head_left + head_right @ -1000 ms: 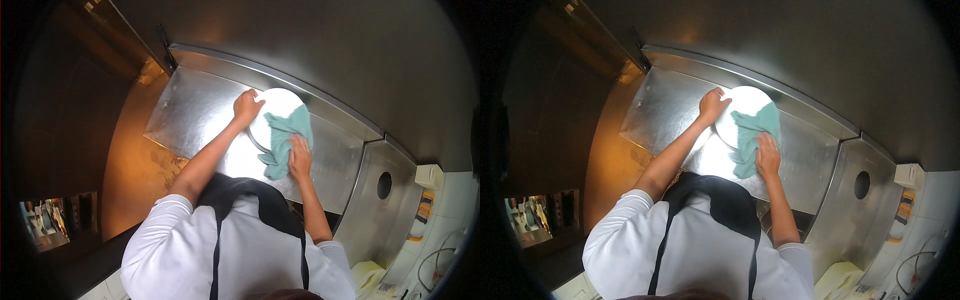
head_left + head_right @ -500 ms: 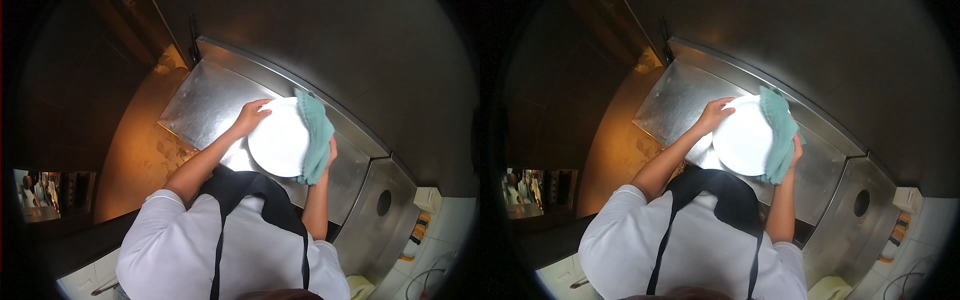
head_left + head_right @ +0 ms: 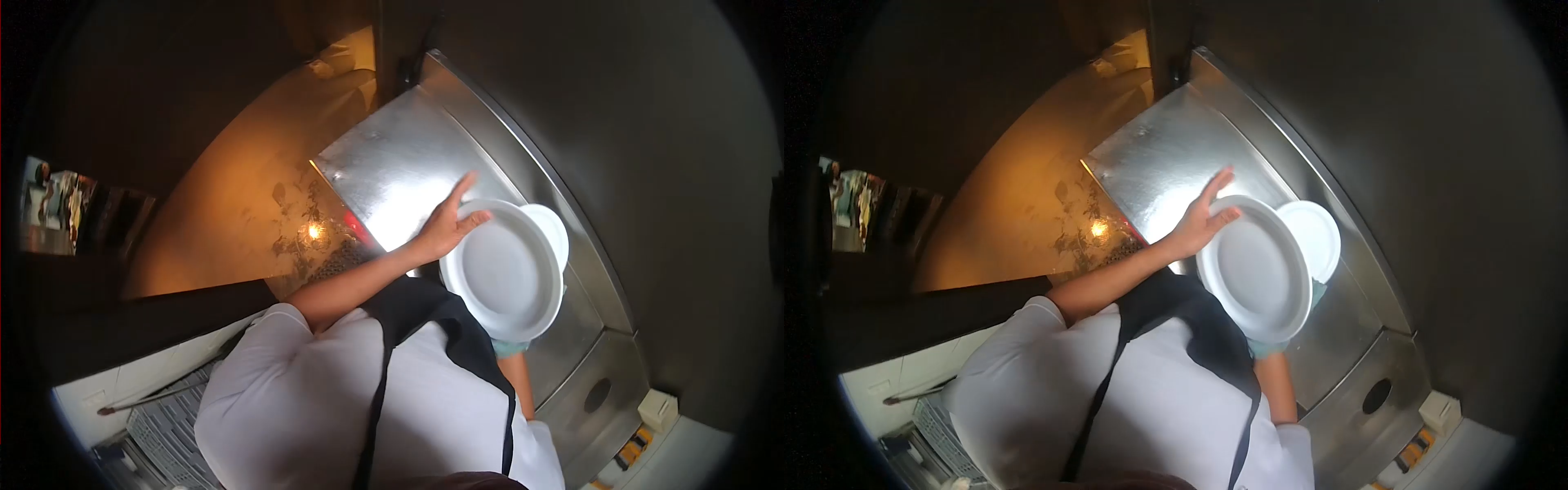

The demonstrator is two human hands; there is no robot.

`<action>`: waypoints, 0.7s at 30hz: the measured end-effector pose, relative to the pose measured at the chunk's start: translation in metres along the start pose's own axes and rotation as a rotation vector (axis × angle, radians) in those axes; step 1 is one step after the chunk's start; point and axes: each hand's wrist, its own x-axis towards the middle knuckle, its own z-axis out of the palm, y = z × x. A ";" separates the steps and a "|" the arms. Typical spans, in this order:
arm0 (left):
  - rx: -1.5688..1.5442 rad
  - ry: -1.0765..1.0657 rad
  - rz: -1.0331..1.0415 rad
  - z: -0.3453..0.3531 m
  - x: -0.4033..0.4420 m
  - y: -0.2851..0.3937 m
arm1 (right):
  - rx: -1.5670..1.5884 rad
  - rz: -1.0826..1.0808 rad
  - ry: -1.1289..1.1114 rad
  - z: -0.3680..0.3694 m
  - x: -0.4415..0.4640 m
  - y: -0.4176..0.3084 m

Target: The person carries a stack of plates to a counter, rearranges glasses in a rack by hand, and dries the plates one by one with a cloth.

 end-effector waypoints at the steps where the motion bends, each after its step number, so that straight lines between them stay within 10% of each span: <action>1: -0.121 -0.103 -0.015 -0.002 0.004 -0.001 | -0.075 -0.005 0.026 0.000 -0.006 -0.002; 4: -0.309 -0.250 -0.202 -0.007 0.018 -0.017 | -0.318 -0.043 0.079 0.000 -0.022 -0.015; 14: -0.276 -0.287 0.249 -0.002 0.036 0.011 | -0.991 -0.427 0.007 0.059 0.053 -0.100; 17: -0.042 -0.443 -0.007 -0.020 0.038 0.040 | -1.133 -0.395 -0.036 0.070 0.055 -0.086; 21: 0.062 0.139 0.373 -0.007 0.017 0.018 | -1.279 -0.333 -0.112 0.071 0.046 -0.065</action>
